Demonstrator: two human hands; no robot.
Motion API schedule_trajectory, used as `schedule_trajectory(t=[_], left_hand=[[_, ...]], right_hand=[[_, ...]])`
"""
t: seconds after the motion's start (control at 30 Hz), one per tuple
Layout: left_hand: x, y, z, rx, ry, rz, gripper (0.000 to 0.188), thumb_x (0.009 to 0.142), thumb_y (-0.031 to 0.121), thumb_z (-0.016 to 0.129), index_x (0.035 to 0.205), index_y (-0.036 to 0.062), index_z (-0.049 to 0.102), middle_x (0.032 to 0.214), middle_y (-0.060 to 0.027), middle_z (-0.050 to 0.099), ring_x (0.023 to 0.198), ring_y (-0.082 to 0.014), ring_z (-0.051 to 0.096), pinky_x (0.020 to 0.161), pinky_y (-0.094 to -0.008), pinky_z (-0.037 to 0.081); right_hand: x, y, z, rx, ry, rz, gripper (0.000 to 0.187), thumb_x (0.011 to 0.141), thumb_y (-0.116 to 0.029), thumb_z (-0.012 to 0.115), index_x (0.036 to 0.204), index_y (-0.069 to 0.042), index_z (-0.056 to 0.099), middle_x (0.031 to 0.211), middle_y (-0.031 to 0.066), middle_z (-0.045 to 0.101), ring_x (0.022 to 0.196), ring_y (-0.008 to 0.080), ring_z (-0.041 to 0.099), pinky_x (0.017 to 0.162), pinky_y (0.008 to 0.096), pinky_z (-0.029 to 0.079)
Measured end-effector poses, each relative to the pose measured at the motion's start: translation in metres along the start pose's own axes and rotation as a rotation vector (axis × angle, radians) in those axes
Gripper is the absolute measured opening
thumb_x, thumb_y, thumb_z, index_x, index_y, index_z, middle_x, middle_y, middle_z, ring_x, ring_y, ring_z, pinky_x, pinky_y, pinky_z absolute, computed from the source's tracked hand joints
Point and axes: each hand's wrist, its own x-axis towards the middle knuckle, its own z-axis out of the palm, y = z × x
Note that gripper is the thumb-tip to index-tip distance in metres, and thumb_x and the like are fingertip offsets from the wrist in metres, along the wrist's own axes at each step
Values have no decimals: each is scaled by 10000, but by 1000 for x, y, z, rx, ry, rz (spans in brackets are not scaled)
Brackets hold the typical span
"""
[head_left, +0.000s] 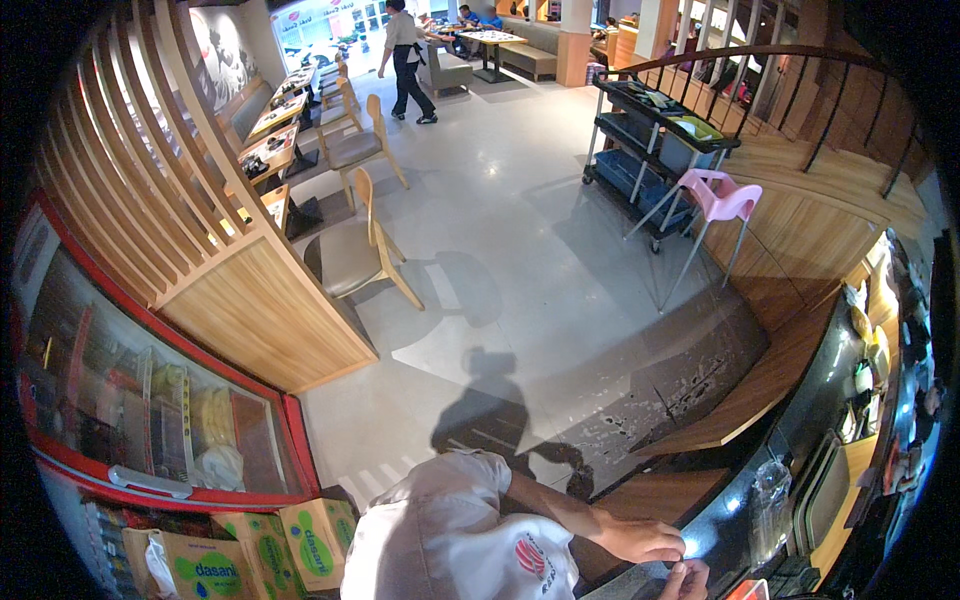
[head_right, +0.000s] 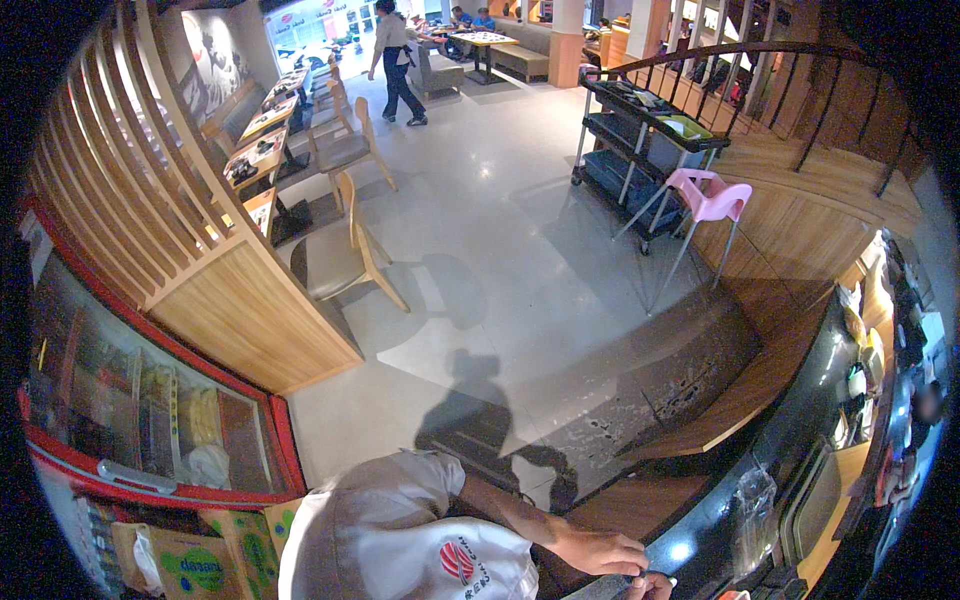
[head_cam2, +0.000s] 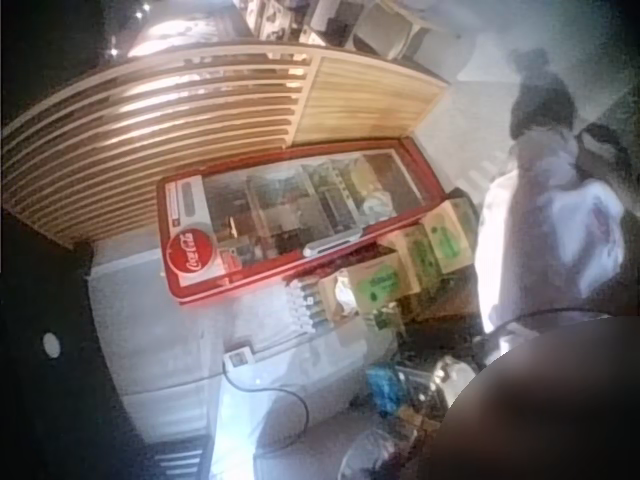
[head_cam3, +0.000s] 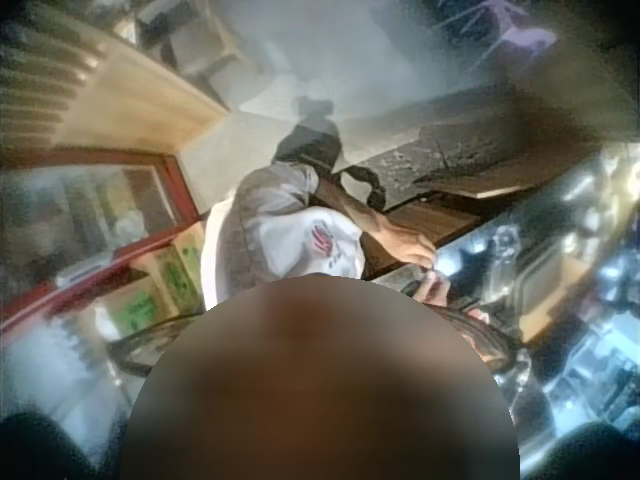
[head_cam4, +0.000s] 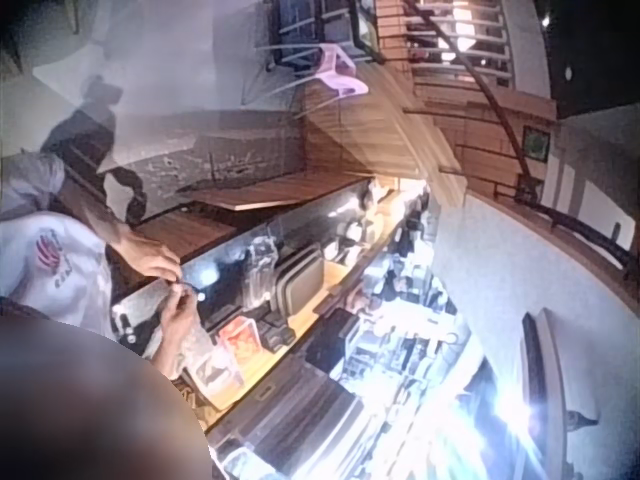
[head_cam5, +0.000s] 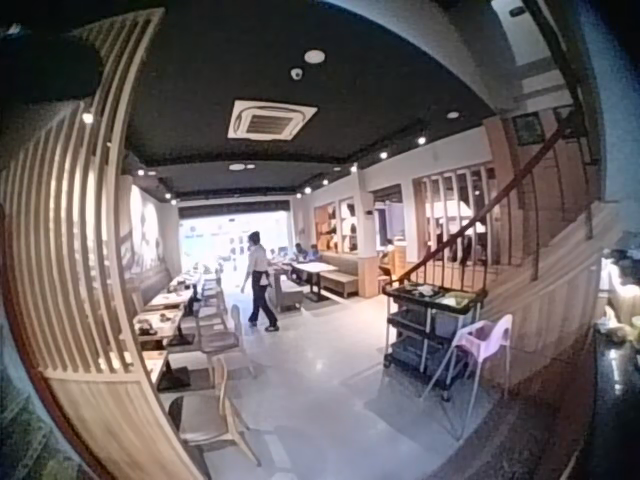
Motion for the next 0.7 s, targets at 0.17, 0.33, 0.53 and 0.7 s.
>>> schedule_trajectory(t=[0.17,0.33,0.53,0.7], left_hand=[[7,11,-9,-274,-120,-273,432,1105,441,440,1140,28,563,792,-89,591,711,-219,612,623,-355,497],[8,-3,-10,-1036,-416,-764,502,1082,557,439,1089,76,581,738,11,551,631,-75,526,562,-283,459],[4,-11,13,-541,-238,-555,439,1096,466,468,1071,47,597,762,-43,573,676,-140,549,619,-331,467],[5,4,16,-27,-55,-37,279,1072,275,540,1094,2,594,851,-143,611,818,-310,636,717,-419,477]], right_hand=[[0,13,0,78,37,-50,286,1043,-268,641,1230,-61,575,1079,107,652,960,188,607,807,309,513],[-5,5,-17,-223,6,-382,279,1025,-257,651,1193,-36,621,1086,161,675,958,280,649,825,385,527],[-9,-9,-9,-44,24,-45,317,1038,-325,619,1176,-41,640,1048,162,701,934,240,673,800,356,536],[-21,-12,-10,57,86,49,330,1017,-372,652,1152,-71,657,929,123,718,795,195,678,711,330,539]])
